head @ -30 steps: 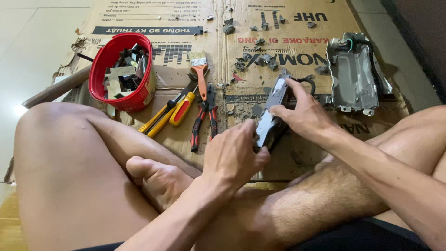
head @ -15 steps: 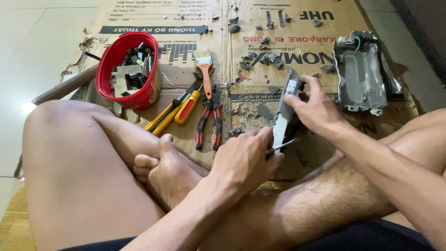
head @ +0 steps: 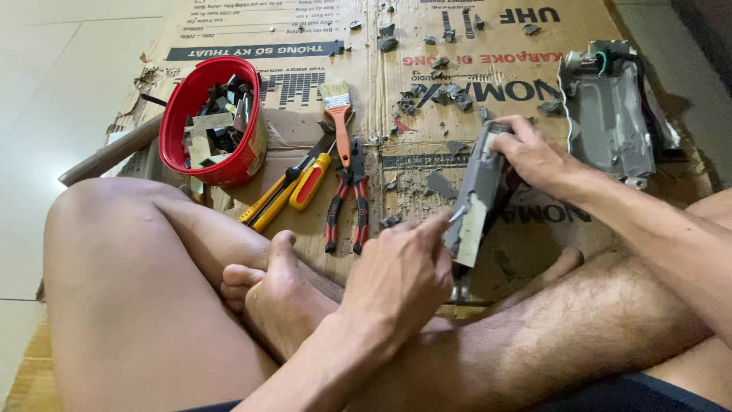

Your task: The person sits on the floor and uses a utility knife to scrape and cut a gray plastic casing. They then use a screwdriver to remove screws from a small electronic component and use pliers to pull out wires and small parts.

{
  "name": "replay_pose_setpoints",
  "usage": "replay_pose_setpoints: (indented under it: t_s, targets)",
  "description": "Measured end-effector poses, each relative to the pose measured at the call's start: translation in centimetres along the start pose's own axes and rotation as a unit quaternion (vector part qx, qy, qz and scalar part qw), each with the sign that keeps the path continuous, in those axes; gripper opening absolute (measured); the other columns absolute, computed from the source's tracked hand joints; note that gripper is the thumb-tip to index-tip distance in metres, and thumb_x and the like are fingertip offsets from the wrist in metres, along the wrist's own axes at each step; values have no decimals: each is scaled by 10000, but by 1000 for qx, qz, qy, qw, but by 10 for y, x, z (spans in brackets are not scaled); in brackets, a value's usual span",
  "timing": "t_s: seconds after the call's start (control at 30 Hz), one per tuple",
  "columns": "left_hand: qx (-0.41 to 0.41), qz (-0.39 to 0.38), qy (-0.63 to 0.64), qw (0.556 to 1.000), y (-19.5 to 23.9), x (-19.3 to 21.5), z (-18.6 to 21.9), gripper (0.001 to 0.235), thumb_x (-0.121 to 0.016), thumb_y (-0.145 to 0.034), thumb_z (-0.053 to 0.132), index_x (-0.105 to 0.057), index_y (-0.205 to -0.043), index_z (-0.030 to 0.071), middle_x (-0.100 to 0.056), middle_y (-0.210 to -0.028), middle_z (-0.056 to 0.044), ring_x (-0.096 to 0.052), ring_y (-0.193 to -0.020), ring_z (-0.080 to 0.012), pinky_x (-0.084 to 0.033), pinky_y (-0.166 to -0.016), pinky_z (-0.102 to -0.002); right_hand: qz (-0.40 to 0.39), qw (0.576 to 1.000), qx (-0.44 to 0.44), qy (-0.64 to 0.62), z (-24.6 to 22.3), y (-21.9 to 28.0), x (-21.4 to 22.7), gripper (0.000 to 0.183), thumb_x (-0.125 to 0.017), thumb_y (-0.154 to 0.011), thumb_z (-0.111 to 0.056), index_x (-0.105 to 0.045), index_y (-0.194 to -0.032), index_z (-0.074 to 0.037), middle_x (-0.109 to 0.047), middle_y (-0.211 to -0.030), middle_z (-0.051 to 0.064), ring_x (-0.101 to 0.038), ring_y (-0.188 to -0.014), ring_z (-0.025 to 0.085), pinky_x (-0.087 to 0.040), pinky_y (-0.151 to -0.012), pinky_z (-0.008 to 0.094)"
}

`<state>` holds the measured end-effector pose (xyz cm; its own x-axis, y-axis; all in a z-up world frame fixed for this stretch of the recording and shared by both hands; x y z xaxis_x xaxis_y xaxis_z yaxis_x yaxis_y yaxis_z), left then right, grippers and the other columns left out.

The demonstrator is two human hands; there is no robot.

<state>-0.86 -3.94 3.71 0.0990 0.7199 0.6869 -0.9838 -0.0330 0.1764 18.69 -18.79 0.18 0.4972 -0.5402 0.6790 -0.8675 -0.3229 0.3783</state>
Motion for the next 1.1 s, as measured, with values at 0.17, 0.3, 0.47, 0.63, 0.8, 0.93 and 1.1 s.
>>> replay_pose_setpoints:
  t_s: [0.17,0.3,0.47,0.63,0.8,0.93,1.1]
  targets:
    - [47,-28,28,998,-9,0,21,496,-345,-1011,173,-557,-1459,155,-720,-915,-224,-708,-744,-334,-604,-657,-501,4,1000,-3,-17,7,-11,-5,529,-357,-1004,-479,-336,-1437,-176,-609,-1299,175,-582,-1164,349,-405,-1047,581]
    - [73,-48,26,996,-19,2,38,553,-316,-979,17,-542,-1470,135,-753,-892,-252,-760,-711,-336,-646,-696,-511,4,999,15,-38,9,-14,-4,639,-345,-967,-507,-326,-1509,-169,-480,-1501,169,-487,-1351,318,-335,-1134,566]
    - [90,-4,-50,995,-23,-33,35,528,-381,-929,87,-564,-1397,251,-673,-970,-268,-661,-857,-523,-520,-705,-633,36,998,22,-36,25,-26,-4,427,-454,-992,-469,-460,-1283,-156,-639,-1140,115,-567,-1006,240,-409,-884,428]
    - [136,2,-40,990,-22,-35,34,580,-363,-975,113,-474,-1506,320,-651,-1041,-242,-657,-892,-518,-537,-705,-637,27,999,23,3,10,-19,-1,347,-446,-1012,-473,-480,-1139,-151,-630,-998,79,-532,-867,239,-378,-794,420]
    - [139,14,-43,989,-25,-40,37,453,-405,-938,94,-532,-1340,260,-656,-983,-218,-659,-889,-507,-535,-703,-644,50,998,29,32,24,-35,-3,406,-472,-992,-497,-509,-1213,-158,-641,-974,121,-571,-849,263,-413,-752,430]
    - [125,-8,-69,990,-31,-32,41,357,-412,-995,43,-532,-1304,176,-681,-933,-221,-695,-843,-438,-581,-673,-574,21,1000,15,12,9,-16,2,366,-432,-1037,-489,-485,-1175,-155,-565,-858,99,-510,-732,248,-378,-680,421]
    - [98,40,4,994,-35,-29,42,522,-470,-921,-42,-556,-1415,99,-692,-896,-314,-735,-834,-448,-614,-715,-607,70,997,12,27,32,-38,-5,602,-557,-921,-642,-551,-1399,-275,-665,-1265,245,-625,-1175,424,-456,-1037,539]
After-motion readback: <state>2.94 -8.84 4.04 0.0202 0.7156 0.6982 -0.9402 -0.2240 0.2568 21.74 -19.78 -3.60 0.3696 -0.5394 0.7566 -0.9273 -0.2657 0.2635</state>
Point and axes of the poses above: each hand's wrist, its own y-axis away from the middle knuckle, its own x-axis out of the back of the hand, z = x × y, the point moved 1 cm from there along -y, towards the middle knuckle
